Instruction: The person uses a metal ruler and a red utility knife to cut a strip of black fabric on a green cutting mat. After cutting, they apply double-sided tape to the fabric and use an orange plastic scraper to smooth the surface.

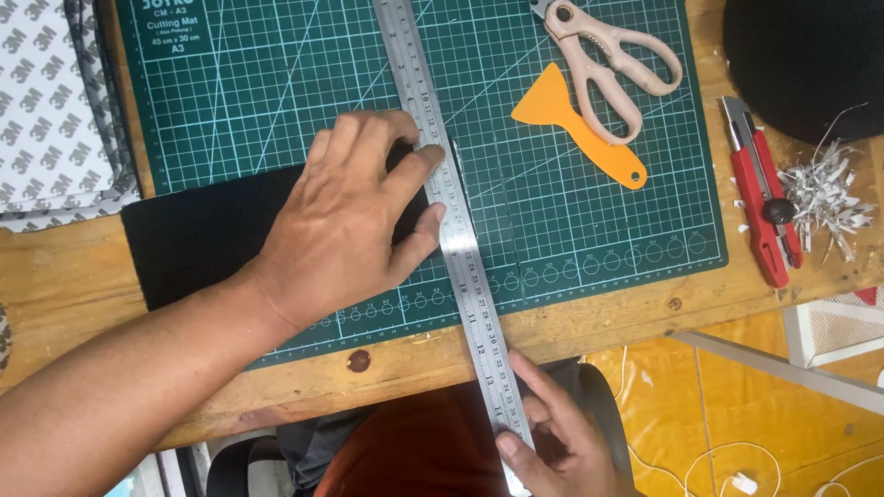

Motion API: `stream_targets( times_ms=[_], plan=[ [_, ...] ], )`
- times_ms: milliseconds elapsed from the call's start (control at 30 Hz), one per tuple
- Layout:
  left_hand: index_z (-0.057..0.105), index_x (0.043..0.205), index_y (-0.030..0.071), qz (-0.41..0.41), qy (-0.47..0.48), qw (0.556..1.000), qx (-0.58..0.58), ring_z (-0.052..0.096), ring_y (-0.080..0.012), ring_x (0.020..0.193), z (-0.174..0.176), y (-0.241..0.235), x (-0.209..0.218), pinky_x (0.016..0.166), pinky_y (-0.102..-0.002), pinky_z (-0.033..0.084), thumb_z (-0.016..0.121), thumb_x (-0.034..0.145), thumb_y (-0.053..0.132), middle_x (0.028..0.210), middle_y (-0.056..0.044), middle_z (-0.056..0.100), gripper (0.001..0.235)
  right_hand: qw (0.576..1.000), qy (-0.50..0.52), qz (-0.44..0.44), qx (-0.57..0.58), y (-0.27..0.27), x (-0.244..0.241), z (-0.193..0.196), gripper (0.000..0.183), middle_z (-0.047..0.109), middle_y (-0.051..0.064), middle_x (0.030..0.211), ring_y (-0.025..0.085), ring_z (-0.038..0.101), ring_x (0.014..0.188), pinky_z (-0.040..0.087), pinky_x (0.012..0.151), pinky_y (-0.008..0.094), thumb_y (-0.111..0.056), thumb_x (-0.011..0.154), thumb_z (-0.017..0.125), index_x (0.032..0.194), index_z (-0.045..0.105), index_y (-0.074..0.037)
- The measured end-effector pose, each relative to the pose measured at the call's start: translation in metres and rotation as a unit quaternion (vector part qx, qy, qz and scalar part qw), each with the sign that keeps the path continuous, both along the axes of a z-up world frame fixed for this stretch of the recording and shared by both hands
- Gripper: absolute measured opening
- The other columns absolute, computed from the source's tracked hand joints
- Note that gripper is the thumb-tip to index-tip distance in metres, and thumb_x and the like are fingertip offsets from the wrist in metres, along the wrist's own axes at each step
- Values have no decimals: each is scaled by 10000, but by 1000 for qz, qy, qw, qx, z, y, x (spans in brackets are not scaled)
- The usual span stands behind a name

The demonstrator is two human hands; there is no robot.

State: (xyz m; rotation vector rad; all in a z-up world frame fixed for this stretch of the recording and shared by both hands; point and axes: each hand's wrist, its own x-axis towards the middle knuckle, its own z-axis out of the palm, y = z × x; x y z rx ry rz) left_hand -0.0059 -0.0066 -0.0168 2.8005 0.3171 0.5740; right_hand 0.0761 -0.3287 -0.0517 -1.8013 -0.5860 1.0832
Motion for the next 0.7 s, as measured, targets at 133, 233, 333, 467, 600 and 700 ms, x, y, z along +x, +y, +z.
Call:
stream_targets(
  times_ms=[133, 233, 333, 467, 600, 700],
  plan=[
    [600, 1309, 7, -10, 15, 1000, -5, 486, -358, 1211, 0, 0, 1, 897, -493, 444, 662, 993, 334, 1329, -160, 529, 459, 997, -27, 38, 59, -1, 5, -6, 750, 775, 47, 806, 97, 710, 748, 561, 800, 236, -345, 879, 746, 1528, 480, -79],
    [602, 1322, 11, -11, 24, 1000, 5, 481, -348, 1217, -1, 0, 2, 889, -490, 430, 684, 968, 393, 1386, -129, 545, 527, 997, -26, 50, 52, -2, 7, -6, 749, 771, 38, 792, 79, 678, 706, 540, 765, 218, -335, 878, 748, 1533, 476, -93],
    [602, 1331, 9, -10, 27, 1000, 5, 481, -348, 1211, -2, 0, 2, 881, -490, 424, 677, 969, 410, 1398, -120, 560, 546, 997, -24, 56, 56, 0, 7, -4, 744, 747, 36, 771, 85, 657, 684, 542, 744, 224, -320, 891, 738, 1542, 456, -96],
    [607, 1340, 13, -5, 32, 999, 1, 471, -371, 1261, -5, 0, 2, 944, -518, 416, 656, 979, 431, 1437, -118, 559, 554, 996, -18, 58, 62, 0, 7, -6, 740, 860, 65, 942, 109, 808, 901, 577, 929, 247, -335, 894, 738, 1531, 453, -91],
    [609, 1324, -9, -21, 19, 1000, -2, 456, -386, 1372, -1, 0, 3, 1068, -543, 356, 680, 977, 395, 1457, -164, 553, 537, 994, -32, 73, 71, 2, 8, -4, 731, 878, 99, 1072, 125, 833, 1009, 577, 974, 251, -369, 914, 712, 1524, 440, -72],
    [610, 1333, -29, -29, 28, 999, -25, 424, -378, 1464, 0, 0, 4, 1154, -586, 286, 624, 1017, 381, 1474, -204, 566, 518, 996, -8, 72, 43, 1, 10, -1, 745, 818, 36, 865, 82, 754, 791, 564, 846, 222, -375, 905, 717, 1543, 446, -100]
  ],
)
